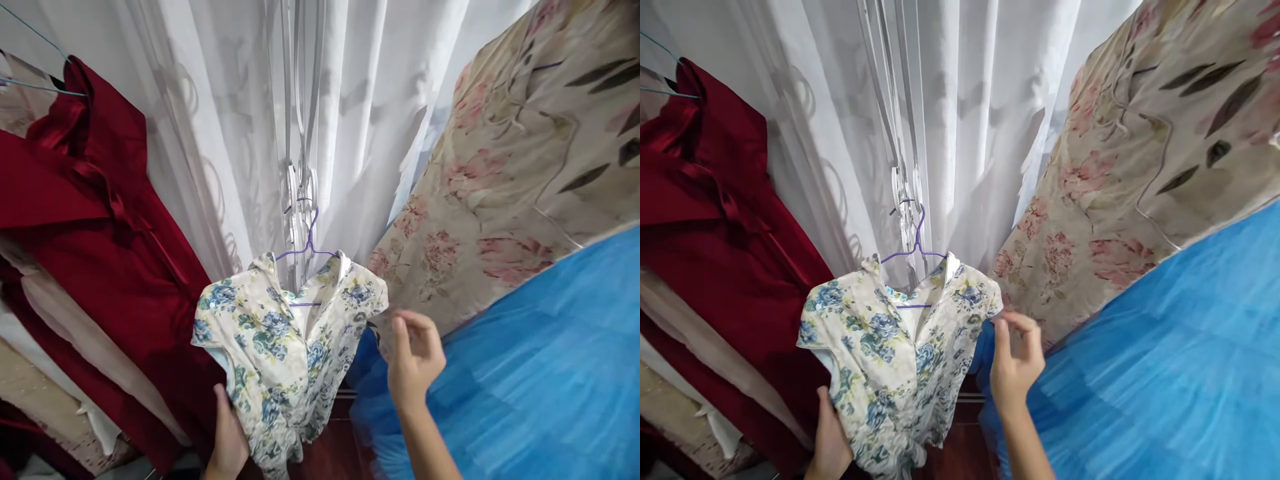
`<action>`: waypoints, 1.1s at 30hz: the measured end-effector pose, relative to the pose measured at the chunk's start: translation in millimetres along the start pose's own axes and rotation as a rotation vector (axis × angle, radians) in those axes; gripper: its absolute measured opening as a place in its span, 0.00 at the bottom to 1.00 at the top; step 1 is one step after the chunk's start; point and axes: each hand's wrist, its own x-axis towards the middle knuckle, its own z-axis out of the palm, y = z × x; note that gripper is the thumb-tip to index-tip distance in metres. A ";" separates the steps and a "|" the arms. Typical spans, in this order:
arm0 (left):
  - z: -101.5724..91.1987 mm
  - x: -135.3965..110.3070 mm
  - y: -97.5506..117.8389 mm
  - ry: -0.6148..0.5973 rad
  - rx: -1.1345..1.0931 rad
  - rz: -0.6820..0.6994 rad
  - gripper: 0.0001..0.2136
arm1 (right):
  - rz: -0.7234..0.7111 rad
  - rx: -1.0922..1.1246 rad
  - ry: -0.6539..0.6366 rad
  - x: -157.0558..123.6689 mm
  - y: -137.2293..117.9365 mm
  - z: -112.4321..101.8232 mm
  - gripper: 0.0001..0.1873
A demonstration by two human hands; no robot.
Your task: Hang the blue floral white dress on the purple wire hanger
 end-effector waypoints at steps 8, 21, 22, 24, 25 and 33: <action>-30.8 27.2 -6.7 0.006 0.285 0.085 0.29 | 0.424 0.242 -0.895 -87.4 5.6 72.2 0.18; -25.1 47.9 7.1 0.411 0.207 0.604 0.19 | 0.591 0.345 -0.829 -82.3 -2.3 78.2 0.20; -23.3 50.3 6.3 0.506 0.208 0.802 0.20 | 0.664 0.387 -0.824 -84.3 -1.4 76.6 0.19; -13.8 53.3 3.8 0.554 0.295 1.134 0.22 | 0.787 0.461 -0.824 -88.0 -0.7 72.6 0.18; -6.2 54.0 1.7 0.469 0.389 1.222 0.21 | 0.819 0.483 -0.828 -89.5 -1.0 70.3 0.17; 55.8 54.7 -13.8 -0.068 0.670 1.086 0.04 | 0.797 0.381 -0.969 -76.9 -8.8 45.3 0.17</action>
